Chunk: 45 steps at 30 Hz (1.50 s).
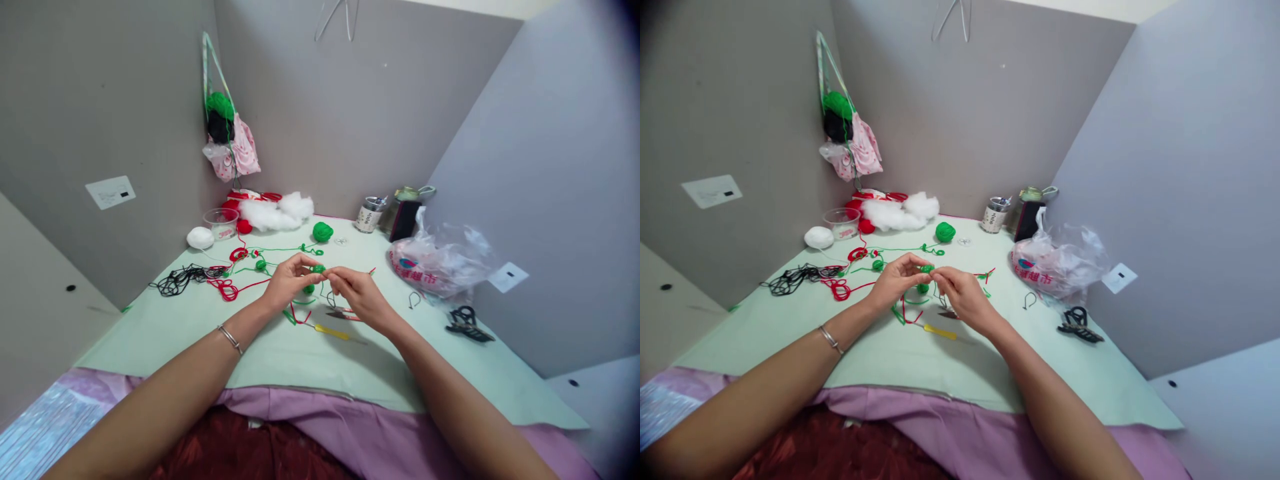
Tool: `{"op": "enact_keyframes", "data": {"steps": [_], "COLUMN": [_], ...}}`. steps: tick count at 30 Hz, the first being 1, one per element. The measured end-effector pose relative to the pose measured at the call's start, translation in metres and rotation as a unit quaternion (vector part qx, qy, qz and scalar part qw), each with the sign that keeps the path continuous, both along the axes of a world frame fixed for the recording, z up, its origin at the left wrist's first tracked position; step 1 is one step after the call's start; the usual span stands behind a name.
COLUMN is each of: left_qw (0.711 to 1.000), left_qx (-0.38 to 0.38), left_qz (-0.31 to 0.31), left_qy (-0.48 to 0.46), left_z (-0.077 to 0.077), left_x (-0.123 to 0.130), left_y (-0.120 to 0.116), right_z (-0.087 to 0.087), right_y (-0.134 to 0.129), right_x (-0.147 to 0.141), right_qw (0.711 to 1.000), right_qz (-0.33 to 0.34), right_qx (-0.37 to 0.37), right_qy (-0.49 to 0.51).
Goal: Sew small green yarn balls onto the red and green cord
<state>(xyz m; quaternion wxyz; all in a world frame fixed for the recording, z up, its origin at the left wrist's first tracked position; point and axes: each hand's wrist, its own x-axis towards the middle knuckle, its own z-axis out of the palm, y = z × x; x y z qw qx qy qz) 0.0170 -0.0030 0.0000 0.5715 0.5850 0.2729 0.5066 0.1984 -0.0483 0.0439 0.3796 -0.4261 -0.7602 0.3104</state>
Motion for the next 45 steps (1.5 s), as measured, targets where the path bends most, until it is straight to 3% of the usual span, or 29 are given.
{"op": "enact_keyframes", "data": {"steps": [3, 7, 9, 13, 16, 21, 27, 33, 45], "left_qw": [1.000, 0.997, 0.997, 0.998, 0.999, 0.999, 0.999, 0.999, 0.999], "left_qx": [0.005, 0.015, 0.019, 0.010, -0.001, -0.004, 0.005, -0.010, -0.016], "left_qz": [0.024, 0.049, 0.054, 0.049, 0.040, 0.030, 0.037, 0.030, 0.007], "left_qy": [-0.018, -0.059, -0.058, -0.043, -0.036, -0.025, -0.021, -0.029, -0.046], "left_z": [0.002, 0.008, 0.010, 0.010, 0.009, 0.009, 0.009, 0.010, 0.003], "left_x": [-0.002, -0.004, -0.005, -0.006, -0.006, -0.005, -0.004, -0.004, 0.000], "left_y": [0.002, 0.004, 0.004, 0.003, 0.002, 0.001, 0.000, -0.001, 0.001], "right_z": [0.000, 0.005, 0.008, 0.012, 0.008, -0.003, -0.009, -0.012, -0.014], "right_y": [-0.005, -0.008, -0.007, -0.005, -0.003, -0.001, 0.002, 0.005, 0.005], "right_x": [-0.002, 0.001, 0.002, 0.003, 0.001, -0.006, -0.004, -0.005, -0.007], "right_qw": [0.999, 0.989, 0.991, 0.990, 0.984, 0.981, 0.992, 0.988, 0.990], "right_qz": [-0.013, -0.106, -0.106, -0.013, 0.034, 0.015, -0.095, -0.105, -0.093], "right_qx": [0.044, 0.090, 0.047, -0.099, -0.134, -0.121, 0.037, -0.041, -0.046], "right_qy": [0.012, 0.050, 0.063, 0.100, 0.111, 0.149, 0.069, 0.106, 0.099]}}
